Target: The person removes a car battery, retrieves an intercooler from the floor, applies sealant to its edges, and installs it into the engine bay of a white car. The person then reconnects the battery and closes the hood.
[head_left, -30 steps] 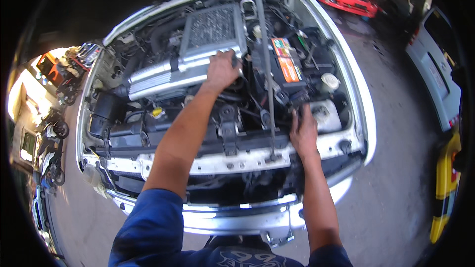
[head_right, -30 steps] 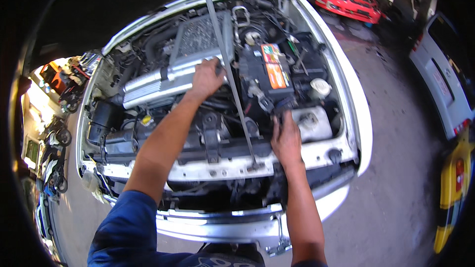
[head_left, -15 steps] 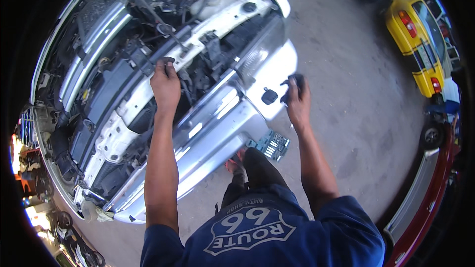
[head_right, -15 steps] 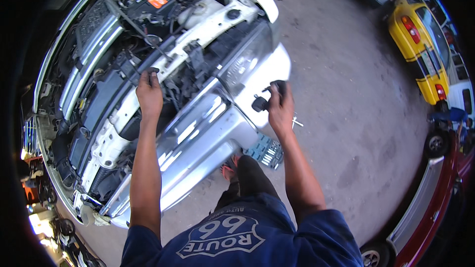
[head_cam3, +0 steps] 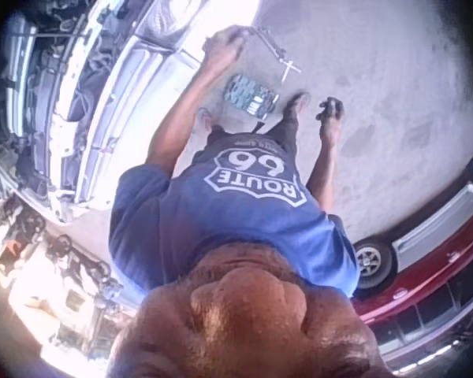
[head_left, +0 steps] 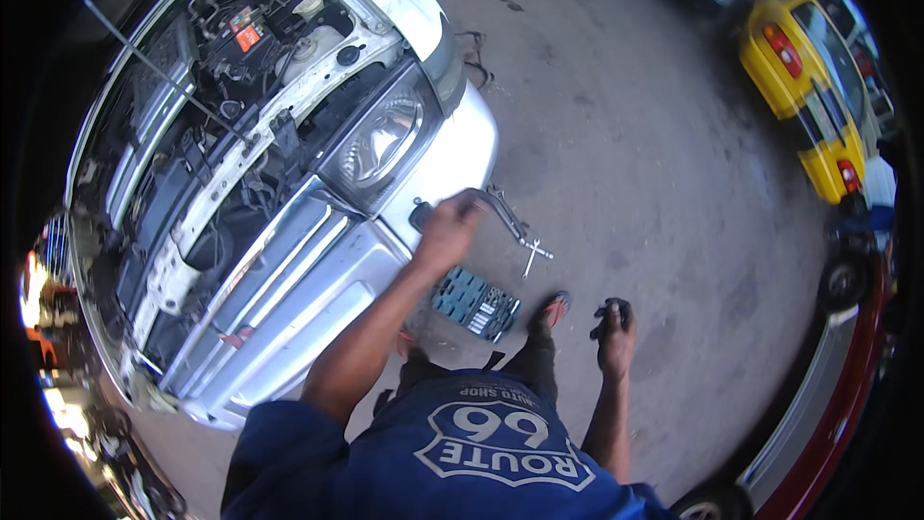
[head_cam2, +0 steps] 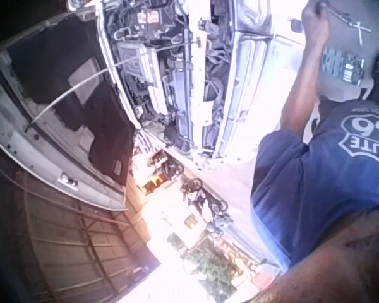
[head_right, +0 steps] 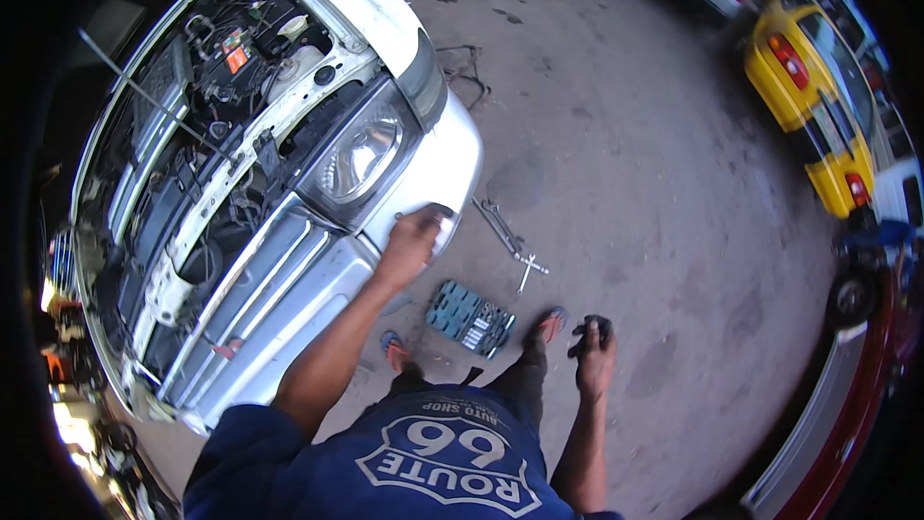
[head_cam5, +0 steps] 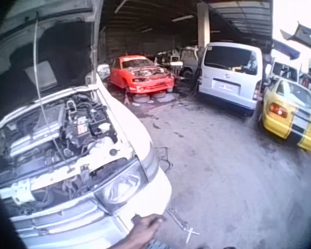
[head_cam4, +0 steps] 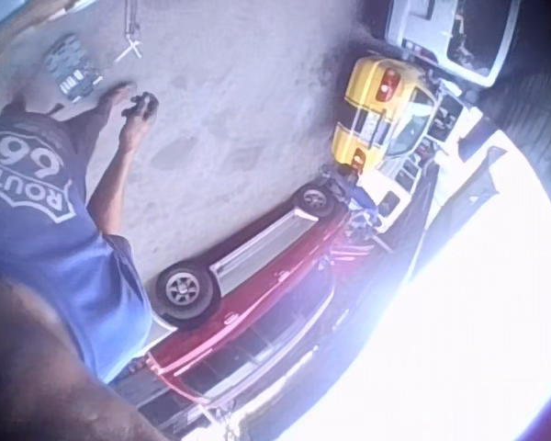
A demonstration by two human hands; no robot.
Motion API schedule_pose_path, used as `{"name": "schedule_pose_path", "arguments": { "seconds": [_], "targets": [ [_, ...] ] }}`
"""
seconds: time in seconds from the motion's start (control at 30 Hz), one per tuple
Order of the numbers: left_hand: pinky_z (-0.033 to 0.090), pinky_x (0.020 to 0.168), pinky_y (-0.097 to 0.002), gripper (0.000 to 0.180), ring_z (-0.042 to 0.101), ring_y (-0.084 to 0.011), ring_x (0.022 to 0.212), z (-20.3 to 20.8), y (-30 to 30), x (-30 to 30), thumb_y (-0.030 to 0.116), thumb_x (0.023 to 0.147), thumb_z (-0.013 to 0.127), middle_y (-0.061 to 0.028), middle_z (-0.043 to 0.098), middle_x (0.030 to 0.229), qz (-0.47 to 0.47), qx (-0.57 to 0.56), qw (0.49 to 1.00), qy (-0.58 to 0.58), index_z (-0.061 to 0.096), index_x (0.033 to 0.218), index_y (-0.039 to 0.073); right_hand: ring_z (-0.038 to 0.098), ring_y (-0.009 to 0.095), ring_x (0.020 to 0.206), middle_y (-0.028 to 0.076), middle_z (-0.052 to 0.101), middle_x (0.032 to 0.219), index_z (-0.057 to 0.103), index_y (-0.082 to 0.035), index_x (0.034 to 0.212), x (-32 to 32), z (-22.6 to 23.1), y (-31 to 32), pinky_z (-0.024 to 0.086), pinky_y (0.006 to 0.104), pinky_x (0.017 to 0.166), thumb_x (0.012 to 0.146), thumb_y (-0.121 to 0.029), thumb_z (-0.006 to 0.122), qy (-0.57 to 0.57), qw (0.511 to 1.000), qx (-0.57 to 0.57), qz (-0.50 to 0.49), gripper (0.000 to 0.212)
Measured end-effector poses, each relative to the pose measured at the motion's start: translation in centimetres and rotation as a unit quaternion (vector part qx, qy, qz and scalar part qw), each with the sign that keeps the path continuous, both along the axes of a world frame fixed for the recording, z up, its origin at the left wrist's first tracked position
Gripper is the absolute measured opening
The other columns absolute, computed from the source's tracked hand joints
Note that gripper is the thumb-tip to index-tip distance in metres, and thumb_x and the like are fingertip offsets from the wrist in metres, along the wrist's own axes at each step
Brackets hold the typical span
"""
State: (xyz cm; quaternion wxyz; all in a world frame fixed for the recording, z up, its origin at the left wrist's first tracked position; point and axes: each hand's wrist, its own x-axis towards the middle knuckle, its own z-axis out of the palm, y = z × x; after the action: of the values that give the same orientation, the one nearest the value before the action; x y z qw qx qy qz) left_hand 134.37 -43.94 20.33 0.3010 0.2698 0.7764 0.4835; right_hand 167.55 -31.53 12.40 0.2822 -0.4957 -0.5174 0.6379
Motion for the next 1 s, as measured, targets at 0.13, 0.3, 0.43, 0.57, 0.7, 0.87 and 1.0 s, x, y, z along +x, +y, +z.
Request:
{"name": "schedule_pose_path", "arguments": {
  "seconds": [0.13, 0.3, 0.43, 0.57, 0.7, 0.87, 1.0],
  "targets": [
    [0.052, 0.068, -0.0340, 0.038, 0.062, -0.0154, 0.074, -1.3, 12.2, 13.4, 0.036, 0.097, 0.062, -0.0088, 0.066, 0.080, -0.192, -0.011, 0.968, -0.159, 0.069, 0.107, 0.001, 0.051, 0.011, 0.055, 0.006, 0.059, 0.076, 0.055, -0.003, 0.107, 1.0, 5.1, 7.4, 0.043, 0.0285, 0.050, 0.105, -0.021, 0.050, -0.058, 0.987, 0.072, 0.132, 0.020],
    [0.053, 0.072, -0.0349, 0.051, 0.065, -0.0183, 0.077, 2.7, 21.6, 19.4, 0.050, 0.092, 0.067, -0.0109, 0.068, 0.084, -0.151, 0.017, 0.981, -0.120, 0.066, 0.098, 0.000, 0.063, 0.032, 0.067, 0.021, 0.062, 0.080, 0.053, -0.001, 0.107, 0.8, 11.9, 17.1, 0.049, 0.0410, 0.063, 0.101, -0.008, 0.050, -0.139, 0.904, 0.315, 0.252, 0.009],
    [0.053, 0.072, -0.0347, 0.055, 0.065, -0.0191, 0.077, 3.7, 25.0, 18.2, 0.053, 0.091, 0.067, -0.0115, 0.068, 0.086, -0.152, -0.004, 0.983, -0.104, 0.066, 0.097, -0.001, 0.064, 0.045, 0.080, 0.025, 0.064, 0.085, 0.053, -0.002, 0.110, -1.1, 13.2, 21.7, 0.050, 0.0465, 0.067, 0.097, -0.005, 0.053, -0.136, 0.876, 0.368, 0.281, 0.012],
    [0.053, 0.073, -0.0366, 0.052, 0.066, -0.0224, 0.080, 1.0, 24.6, 14.5, 0.052, 0.093, 0.065, -0.0136, 0.069, 0.089, -0.057, 0.011, 0.986, -0.157, 0.068, 0.102, 0.001, 0.063, 0.047, 0.085, 0.025, 0.065, 0.092, 0.052, -0.001, 0.109, -6.2, 12.0, 23.9, 0.049, 0.0495, 0.070, 0.097, -0.004, 0.052, -0.155, 0.853, 0.329, 0.373, 0.013],
    [0.055, 0.071, -0.0460, 0.031, 0.070, -0.0367, 0.079, -4.5, 16.0, 3.1, 0.033, 0.095, 0.061, -0.0244, 0.069, 0.088, 0.300, -0.222, 0.916, 0.151, 0.068, 0.099, 0.004, 0.059, 0.020, 0.057, 0.013, 0.062, 0.075, 0.053, -0.002, 0.107, -12.6, 11.2, 25.8, 0.047, 0.0361, 0.055, 0.102, -0.009, 0.048, -0.094, 0.850, 0.305, 0.419, 0.010],
    [0.053, 0.091, -0.0476, 0.057, 0.066, -0.0364, 0.108, -15.4, 4.7, -9.4, 0.055, 0.093, 0.057, -0.0203, 0.068, 0.116, 0.299, -0.537, 0.784, 0.082, 0.058, 0.122, 0.005, 0.052, 0.011, 0.053, 0.007, 0.061, 0.074, 0.054, -0.003, 0.109, -23.3, 10.4, 31.1, 0.043, 0.0281, 0.050, 0.103, -0.009, 0.050, -0.050, 0.808, 0.303, 0.504, 0.010],
    [0.053, 0.089, -0.0495, 0.046, 0.067, -0.0388, 0.103, -18.3, 3.0, -10.3, 0.044, 0.095, 0.057, -0.0218, 0.069, 0.110, 0.256, -0.512, 0.820, 0.021, 0.059, 0.117, 0.004, 0.068, 0.034, 0.075, 0.019, 0.066, 0.082, 0.052, 0.000, 0.107, -34.6, 10.4, 36.6, 0.053, 0.0396, 0.068, 0.099, -0.006, 0.054, -0.092, 0.754, 0.346, 0.551, 0.011]
  ]
}}
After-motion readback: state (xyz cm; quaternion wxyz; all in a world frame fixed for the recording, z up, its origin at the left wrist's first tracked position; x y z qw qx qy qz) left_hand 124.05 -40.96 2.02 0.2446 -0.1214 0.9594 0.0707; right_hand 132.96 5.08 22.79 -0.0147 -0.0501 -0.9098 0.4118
